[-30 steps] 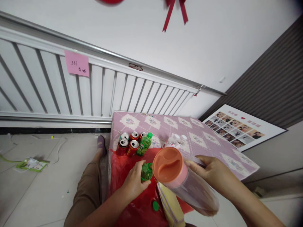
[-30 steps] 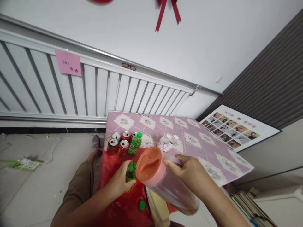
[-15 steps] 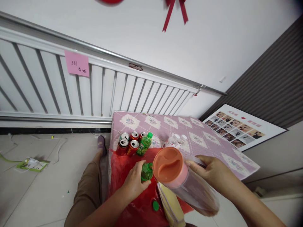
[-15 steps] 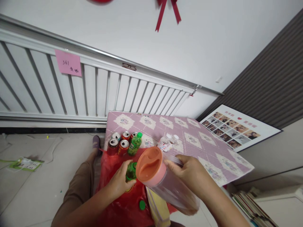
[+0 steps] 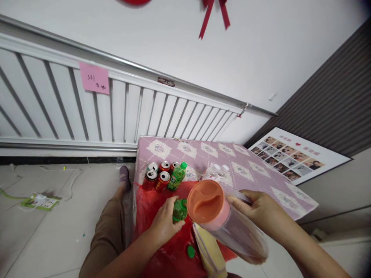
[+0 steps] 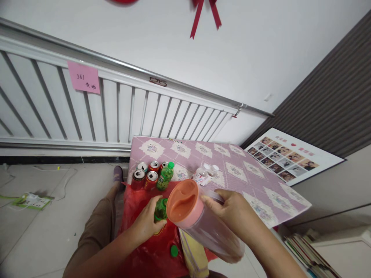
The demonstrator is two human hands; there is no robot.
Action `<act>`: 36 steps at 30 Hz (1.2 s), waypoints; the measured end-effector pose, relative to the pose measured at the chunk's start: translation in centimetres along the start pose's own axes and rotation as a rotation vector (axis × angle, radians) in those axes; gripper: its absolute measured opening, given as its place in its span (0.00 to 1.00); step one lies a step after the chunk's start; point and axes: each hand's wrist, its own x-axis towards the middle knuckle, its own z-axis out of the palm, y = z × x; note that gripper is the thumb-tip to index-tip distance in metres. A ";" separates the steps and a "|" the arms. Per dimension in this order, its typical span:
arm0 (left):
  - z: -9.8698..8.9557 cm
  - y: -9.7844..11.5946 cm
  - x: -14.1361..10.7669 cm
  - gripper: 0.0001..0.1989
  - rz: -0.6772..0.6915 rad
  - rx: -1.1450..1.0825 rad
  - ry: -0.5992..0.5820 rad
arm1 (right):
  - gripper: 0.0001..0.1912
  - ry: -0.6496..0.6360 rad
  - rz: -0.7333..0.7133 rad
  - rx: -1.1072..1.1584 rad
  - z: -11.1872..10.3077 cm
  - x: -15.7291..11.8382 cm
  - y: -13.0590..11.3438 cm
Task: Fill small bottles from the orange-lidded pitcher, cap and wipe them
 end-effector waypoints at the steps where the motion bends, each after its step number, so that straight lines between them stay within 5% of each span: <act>1: 0.0 0.0 0.0 0.39 0.002 -0.003 0.001 | 0.24 0.000 0.002 0.002 0.0 0.0 0.0; 36: 0.0 0.0 0.0 0.38 0.042 -0.043 -0.007 | 0.23 0.000 0.037 0.016 0.1 0.0 0.0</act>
